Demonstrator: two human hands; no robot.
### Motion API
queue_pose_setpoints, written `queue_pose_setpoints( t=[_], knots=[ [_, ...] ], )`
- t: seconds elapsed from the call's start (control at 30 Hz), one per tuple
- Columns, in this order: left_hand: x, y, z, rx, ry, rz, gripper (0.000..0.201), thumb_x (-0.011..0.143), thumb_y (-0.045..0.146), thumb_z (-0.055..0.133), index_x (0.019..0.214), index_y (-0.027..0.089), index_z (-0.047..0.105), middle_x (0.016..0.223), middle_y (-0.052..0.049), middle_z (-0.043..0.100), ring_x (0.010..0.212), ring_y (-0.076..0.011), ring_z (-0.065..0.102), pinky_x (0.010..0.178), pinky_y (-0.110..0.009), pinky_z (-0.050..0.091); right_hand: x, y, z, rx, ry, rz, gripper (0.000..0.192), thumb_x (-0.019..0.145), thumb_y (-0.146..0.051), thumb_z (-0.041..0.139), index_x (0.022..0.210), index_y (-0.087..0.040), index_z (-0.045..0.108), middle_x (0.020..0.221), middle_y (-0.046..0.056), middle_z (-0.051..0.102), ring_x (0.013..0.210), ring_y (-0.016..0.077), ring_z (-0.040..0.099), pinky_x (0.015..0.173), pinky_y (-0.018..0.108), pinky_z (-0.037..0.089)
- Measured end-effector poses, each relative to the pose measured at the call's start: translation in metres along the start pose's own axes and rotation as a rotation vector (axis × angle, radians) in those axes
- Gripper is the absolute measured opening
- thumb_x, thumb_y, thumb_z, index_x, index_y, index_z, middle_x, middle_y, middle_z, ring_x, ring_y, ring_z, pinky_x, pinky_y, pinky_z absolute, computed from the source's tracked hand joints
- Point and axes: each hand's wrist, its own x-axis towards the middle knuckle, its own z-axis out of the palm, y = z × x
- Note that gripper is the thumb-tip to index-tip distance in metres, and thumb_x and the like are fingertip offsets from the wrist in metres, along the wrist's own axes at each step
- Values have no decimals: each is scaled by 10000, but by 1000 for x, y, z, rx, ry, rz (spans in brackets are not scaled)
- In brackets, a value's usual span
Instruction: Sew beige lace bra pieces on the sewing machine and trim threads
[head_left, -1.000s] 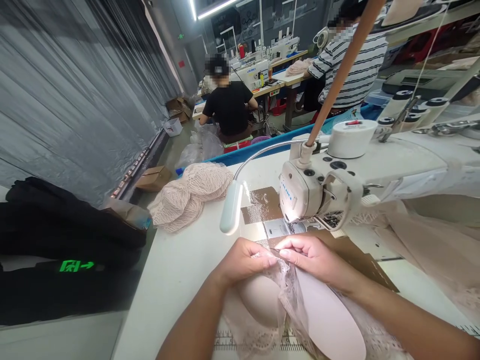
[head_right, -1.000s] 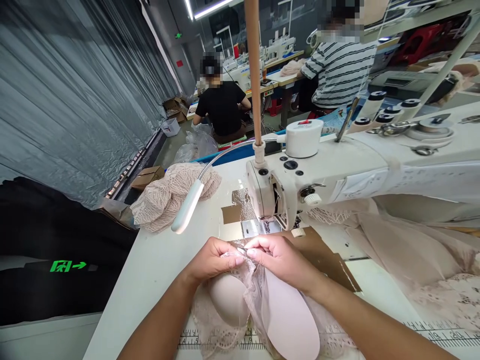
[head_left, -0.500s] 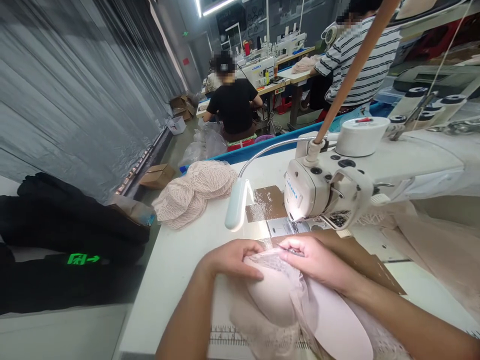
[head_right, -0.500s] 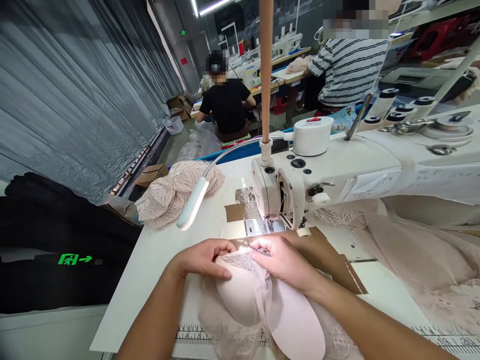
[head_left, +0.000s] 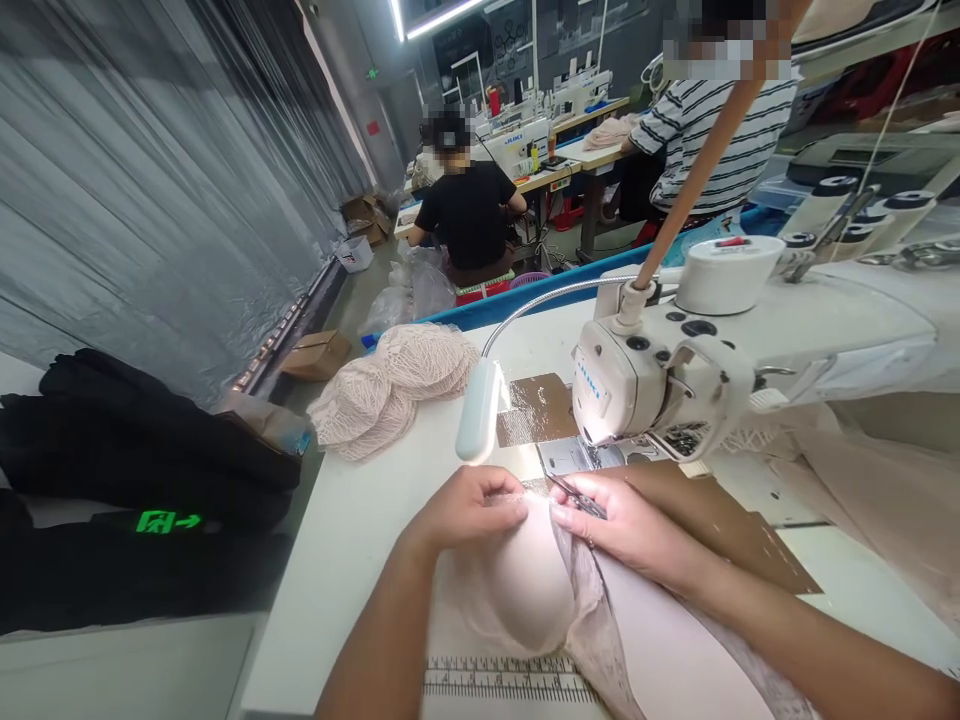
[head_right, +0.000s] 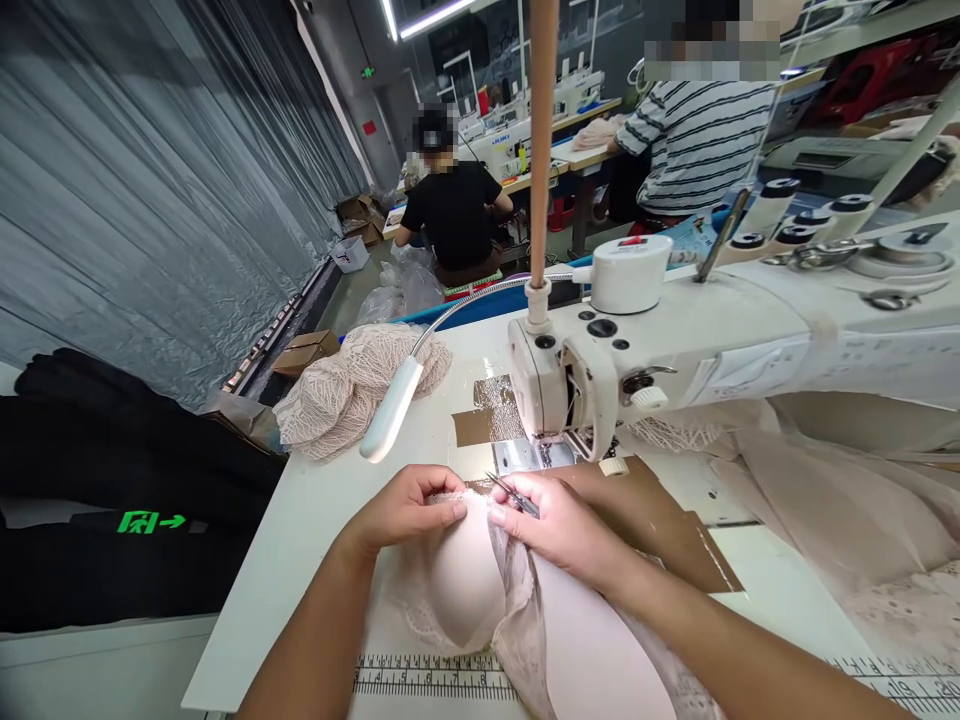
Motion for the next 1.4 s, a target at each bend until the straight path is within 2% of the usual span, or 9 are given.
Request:
queue_pose_setpoints(
  t=[0.27, 0.47, 0.6, 0.7, 0.8, 0.87, 1.03, 1.17, 1.4],
  knots=[
    [8, -3, 19, -82, 21, -29, 327, 677, 371, 772, 884, 151, 647, 754, 1, 553, 684, -118, 469, 616, -208, 352, -3, 5, 1, -19, 5, -60, 245, 902, -383, 514, 785, -184, 598, 761, 2, 567, 744, 170, 522, 664, 280, 429],
    [9, -2, 22, -104, -42, -54, 289, 766, 392, 692, 837, 112, 686, 721, -20, 577, 656, -118, 486, 601, -214, 365, -5, 6, -2, 102, 5, -88, 277, 897, -396, 545, 1074, -200, 629, 1023, 52, 657, 997, 224, 597, 869, 334, 471],
    [9, -2, 23, -208, -56, -74, 320, 746, 400, 716, 868, 104, 711, 727, -40, 620, 655, -131, 526, 608, -224, 397, -5, 12, -10, 89, -20, -61, 465, 929, -487, 449, 1232, -152, 556, 850, 51, 657, 816, 210, 633, 764, 352, 514],
    [10, -3, 23, -294, -33, -81, 362, 694, 416, 761, 863, 98, 726, 778, -73, 666, 689, -162, 577, 642, -252, 441, -5, 11, -15, 9, -33, -25, 467, 917, -495, 461, 1204, -152, 597, 778, 47, 654, 838, 228, 639, 794, 377, 518],
    [11, -4, 25, -350, 9, -78, 380, 657, 421, 791, 839, 92, 736, 774, -83, 683, 695, -176, 592, 671, -277, 460, -5, 6, -15, 4, -14, -32, 378, 883, -441, 536, 1135, -180, 643, 1025, 88, 676, 1025, 251, 611, 914, 393, 483],
    [12, -5, 26, -362, 29, -68, 382, 654, 421, 796, 833, 89, 741, 756, -82, 684, 696, -176, 588, 679, -282, 458, -6, 3, -13, 29, -33, -48, 312, 873, -389, 558, 1090, -185, 653, 1099, 87, 663, 1026, 241, 612, 913, 374, 483],
    [14, -6, 28, -395, 18, -86, 376, 624, 407, 818, 793, 79, 745, 694, -68, 651, 651, -150, 546, 624, -261, 421, -8, -1, -8, 48, -51, -51, 190, 872, -311, 566, 1002, -199, 649, 1039, 50, 675, 981, 215, 620, 872, 335, 479],
    [14, -5, 30, -424, 0, -115, 366, 608, 408, 828, 705, 72, 718, 585, -22, 566, 561, -101, 464, 542, -227, 356, -8, -3, -5, 29, -16, -31, 177, 873, -318, 564, 960, -200, 663, 997, 41, 678, 950, 211, 619, 833, 326, 474],
    [13, -1, 32, -414, -13, -134, 382, 593, 433, 828, 673, 79, 708, 593, -21, 562, 567, -106, 465, 556, -235, 361, -7, -3, -9, 11, -23, -19, 194, 867, -348, 562, 880, -184, 665, 875, 33, 670, 828, 193, 610, 735, 310, 467]
  ],
)
